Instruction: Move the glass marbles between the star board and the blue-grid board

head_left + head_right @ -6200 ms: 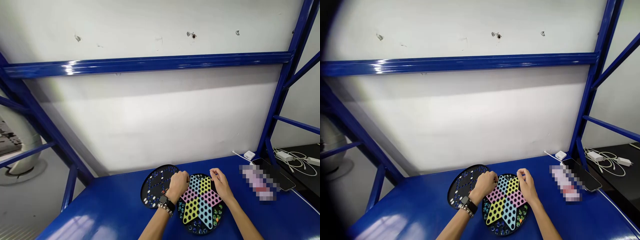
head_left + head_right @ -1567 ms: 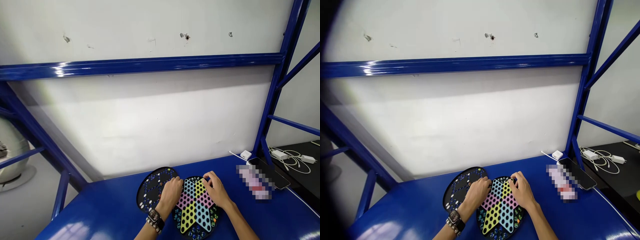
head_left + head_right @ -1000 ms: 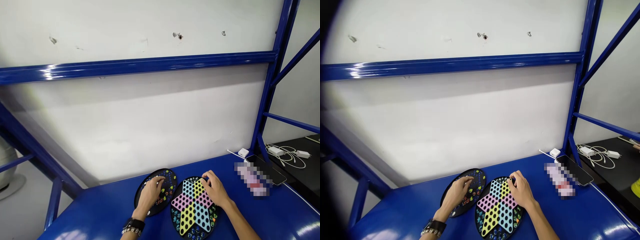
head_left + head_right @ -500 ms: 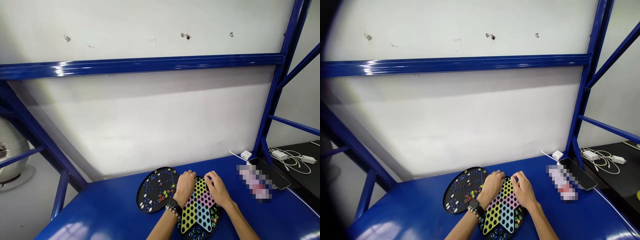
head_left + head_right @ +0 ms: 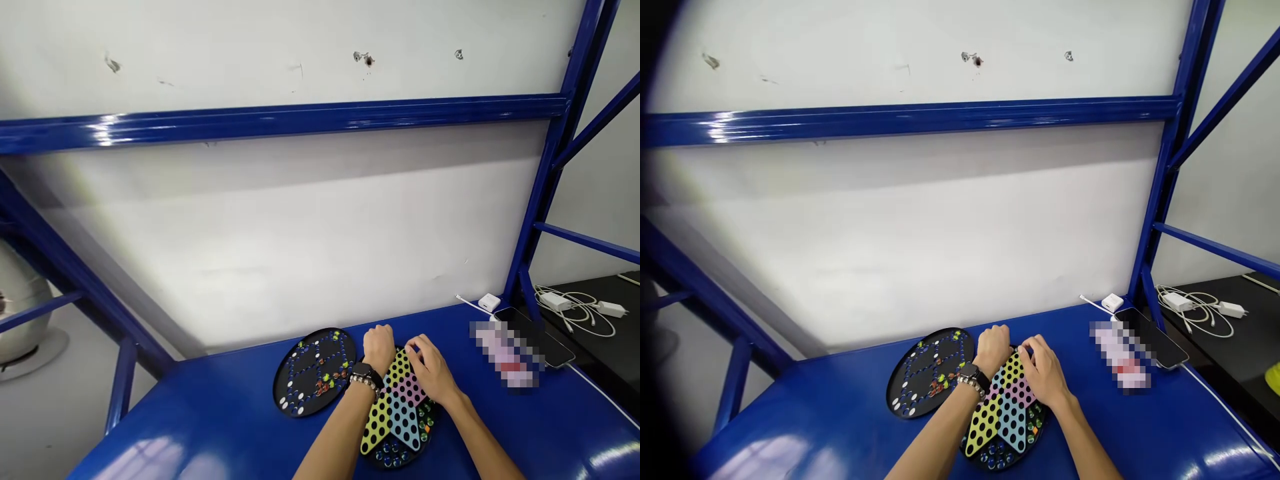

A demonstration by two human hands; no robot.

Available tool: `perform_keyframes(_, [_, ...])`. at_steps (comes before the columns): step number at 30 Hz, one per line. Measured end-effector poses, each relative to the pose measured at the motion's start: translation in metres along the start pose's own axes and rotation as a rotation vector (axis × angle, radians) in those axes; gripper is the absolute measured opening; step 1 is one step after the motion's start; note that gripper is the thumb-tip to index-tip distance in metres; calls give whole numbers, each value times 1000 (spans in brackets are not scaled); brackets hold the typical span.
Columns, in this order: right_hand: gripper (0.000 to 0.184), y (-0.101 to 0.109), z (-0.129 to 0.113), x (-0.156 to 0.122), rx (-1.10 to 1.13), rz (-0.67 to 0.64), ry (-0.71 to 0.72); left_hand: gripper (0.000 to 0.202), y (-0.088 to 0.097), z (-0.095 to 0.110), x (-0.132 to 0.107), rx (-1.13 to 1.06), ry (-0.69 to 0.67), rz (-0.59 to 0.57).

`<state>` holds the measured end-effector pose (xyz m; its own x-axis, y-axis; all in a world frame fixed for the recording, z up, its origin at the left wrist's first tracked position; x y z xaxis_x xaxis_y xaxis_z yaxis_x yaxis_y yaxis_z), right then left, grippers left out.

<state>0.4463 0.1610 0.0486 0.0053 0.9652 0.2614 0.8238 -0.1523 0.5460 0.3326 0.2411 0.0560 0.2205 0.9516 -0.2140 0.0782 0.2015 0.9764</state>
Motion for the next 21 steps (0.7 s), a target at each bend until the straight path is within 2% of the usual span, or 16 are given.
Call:
perform_keyframes(3, [36,0,2,0,-6,-2,-4,35,3,-13,5,-67,47,-42])
perform_keyframes(6, [37,-2,4,0,-5,-13,-10,32,5,-18,4,-116,54,-72])
perform_keyframes(11, [37,-3,4,-1,-6,-17,-14,19,6,-10,-4,-129,-11,-66])
perform_keyframes(21, [37,-3,4,0,7,-36,-30,26,8,6,-7,-52,-75,-50])
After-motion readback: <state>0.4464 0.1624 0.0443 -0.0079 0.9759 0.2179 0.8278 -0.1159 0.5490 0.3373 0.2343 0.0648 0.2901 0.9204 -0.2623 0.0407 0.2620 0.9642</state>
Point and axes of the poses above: each hand's wrist, its own x-axis towards the middle knuckle, its own y-axis out of the back of the hand, z = x × y, the point moved 8 cm from there along x, towards the middle knuckle, and after that the axes turned 2 degrees about -z, right-handed, at the moved point
